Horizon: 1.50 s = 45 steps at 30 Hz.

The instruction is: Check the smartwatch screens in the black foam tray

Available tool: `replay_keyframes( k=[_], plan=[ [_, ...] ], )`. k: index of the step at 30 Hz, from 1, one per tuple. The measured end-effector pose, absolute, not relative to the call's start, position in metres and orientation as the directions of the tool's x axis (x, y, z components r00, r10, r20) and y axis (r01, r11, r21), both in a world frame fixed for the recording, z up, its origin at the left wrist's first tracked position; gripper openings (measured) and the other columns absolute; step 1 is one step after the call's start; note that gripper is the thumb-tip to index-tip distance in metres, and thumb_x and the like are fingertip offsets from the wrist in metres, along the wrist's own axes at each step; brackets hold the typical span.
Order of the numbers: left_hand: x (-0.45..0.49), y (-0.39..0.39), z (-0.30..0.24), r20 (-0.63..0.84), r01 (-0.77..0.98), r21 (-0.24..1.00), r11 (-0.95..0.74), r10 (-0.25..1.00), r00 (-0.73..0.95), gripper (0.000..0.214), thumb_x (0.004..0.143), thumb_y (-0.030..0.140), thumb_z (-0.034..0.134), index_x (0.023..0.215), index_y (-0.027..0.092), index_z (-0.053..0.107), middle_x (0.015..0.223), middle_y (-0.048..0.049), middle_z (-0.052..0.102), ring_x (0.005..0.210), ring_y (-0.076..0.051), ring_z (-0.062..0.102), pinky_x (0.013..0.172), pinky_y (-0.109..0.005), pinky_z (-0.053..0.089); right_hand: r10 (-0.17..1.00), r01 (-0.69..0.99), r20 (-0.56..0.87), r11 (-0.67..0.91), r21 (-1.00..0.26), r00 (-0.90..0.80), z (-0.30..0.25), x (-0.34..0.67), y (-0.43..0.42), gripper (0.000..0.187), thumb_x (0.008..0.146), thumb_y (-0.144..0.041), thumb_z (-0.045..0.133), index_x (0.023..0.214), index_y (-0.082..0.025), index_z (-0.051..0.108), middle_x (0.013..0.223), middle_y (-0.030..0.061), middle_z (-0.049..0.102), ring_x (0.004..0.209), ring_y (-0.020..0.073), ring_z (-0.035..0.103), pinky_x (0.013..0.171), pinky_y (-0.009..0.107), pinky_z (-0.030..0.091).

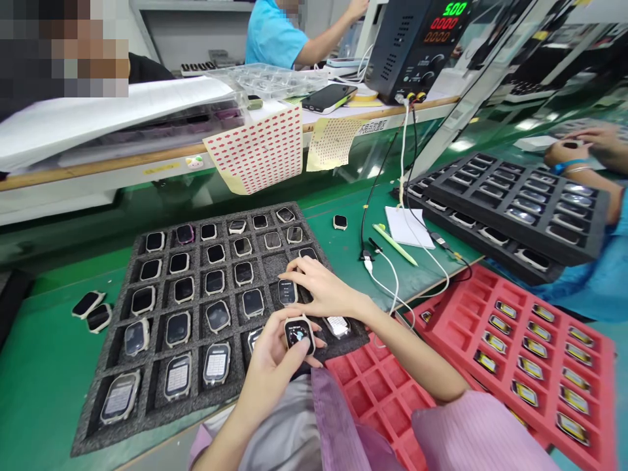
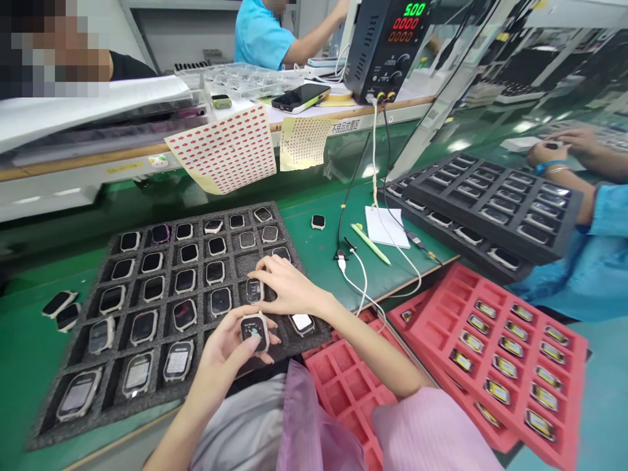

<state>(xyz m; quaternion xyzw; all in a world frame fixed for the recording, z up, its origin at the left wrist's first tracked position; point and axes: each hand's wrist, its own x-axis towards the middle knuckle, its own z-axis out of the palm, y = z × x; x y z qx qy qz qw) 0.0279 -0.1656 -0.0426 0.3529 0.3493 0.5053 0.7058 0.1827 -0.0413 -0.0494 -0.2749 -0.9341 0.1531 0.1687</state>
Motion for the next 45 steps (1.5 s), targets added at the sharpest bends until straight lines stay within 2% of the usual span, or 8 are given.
replay_keyframes(
  k=[3,11,18,24,30,37,42,45],
  plan=[
    [0.029,-0.165,-0.044,-0.111,-0.420,0.882,0.213,0.961,0.254,0.041,0.079,0.018,0.066,0.114,0.023,0.046,0.106,-0.0066,0.058,0.091,-0.020,0.061,0.074,-0.031,0.054,0.544,0.458,0.222,0.821,-0.342,-0.809,-0.047,0.184,-0.041,0.055,0.086,-0.042,0.062,0.130,-0.012,0.049,0.115,0.0148,0.051,0.100,0.0269,0.046,0.088,0.044,0.042],
    [0.035,-0.172,-0.046,-0.121,-0.178,0.965,0.193,0.928,0.353,0.034,0.081,0.014,0.062,0.111,0.022,0.049,0.096,-0.0030,0.059,0.085,-0.016,0.056,0.081,-0.030,0.046,0.401,0.358,0.157,0.902,-0.241,-0.903,-0.033,0.157,-0.044,0.024,0.096,-0.030,0.049,0.107,-0.015,0.064,0.103,0.0091,0.059,0.093,0.0219,0.048,0.085,0.036,0.042],
    [0.006,-0.177,-0.038,-0.129,-0.223,0.959,0.175,0.970,0.205,0.036,0.082,0.017,0.061,0.114,0.023,0.046,0.094,-0.0031,0.056,0.084,-0.017,0.056,0.067,-0.024,0.047,0.520,0.493,0.112,0.846,-0.203,-0.847,-0.038,0.105,-0.053,0.025,0.088,-0.030,0.062,0.084,-0.005,0.064,0.087,0.0180,0.058,0.087,0.0300,0.053,0.076,0.042,0.045],
    [-0.076,-0.176,-0.041,-0.087,0.012,0.996,0.089,0.986,-0.139,0.036,0.080,0.028,0.065,0.111,0.021,0.050,0.095,-0.0043,0.060,0.084,-0.020,0.060,0.062,-0.025,0.050,0.634,0.553,0.135,0.744,-0.376,-0.761,-0.040,0.104,-0.066,0.028,0.080,-0.027,0.072,0.094,-0.011,0.054,0.085,0.0094,0.060,0.076,0.0234,0.057,0.063,0.031,0.045],
    [-0.161,-0.183,-0.064,0.010,0.088,0.994,0.059,0.777,-0.630,0.043,0.071,0.033,0.074,0.108,0.020,0.057,0.091,-0.0027,0.064,0.078,-0.018,0.063,0.058,-0.023,0.048,0.656,0.465,0.185,0.678,-0.569,-0.732,-0.041,0.121,-0.076,0.028,0.084,-0.021,0.066,0.107,-0.017,0.050,0.075,-0.0023,0.060,0.062,0.0134,0.056,0.058,0.022,0.043],
    [-0.162,-0.196,-0.074,-0.093,-0.102,0.994,0.035,0.762,-0.640,0.042,0.069,0.032,0.075,0.106,0.021,0.059,0.088,-0.0025,0.064,0.074,-0.017,0.061,0.052,-0.021,0.045,0.688,0.098,0.286,0.461,-0.882,-0.667,-0.034,0.128,-0.070,0.011,0.089,-0.026,0.059,0.095,-0.018,0.056,0.103,0.0083,0.064,0.091,0.0196,0.061,0.081,0.034,0.049],
    [-0.150,-0.209,-0.073,-0.164,-0.168,0.983,0.070,0.744,-0.648,0.044,0.068,0.036,0.076,0.106,0.022,0.061,0.088,-0.0016,0.062,0.074,-0.016,0.059,0.051,-0.019,0.045,0.740,-0.076,0.096,0.061,-0.995,-0.666,-0.025,0.133,-0.076,0.024,0.090,-0.028,0.058,0.109,-0.017,0.049,0.107,0.0118,0.065,0.058,0.0093,0.060,0.040,0.016,0.045],
    [-0.147,-0.212,-0.070,-0.200,-0.158,0.979,0.128,0.760,-0.619,0.043,0.071,0.037,0.074,0.109,0.023,0.059,0.088,-0.0010,0.062,0.073,-0.014,0.058,0.054,-0.019,0.046,0.745,-0.115,0.054,-0.030,-0.993,-0.665,-0.021,0.144,-0.077,0.047,0.089,-0.029,0.059,0.132,-0.018,0.041,0.110,0.0132,0.065,0.057,0.0079,0.055,0.039,0.015,0.044]
  ],
)
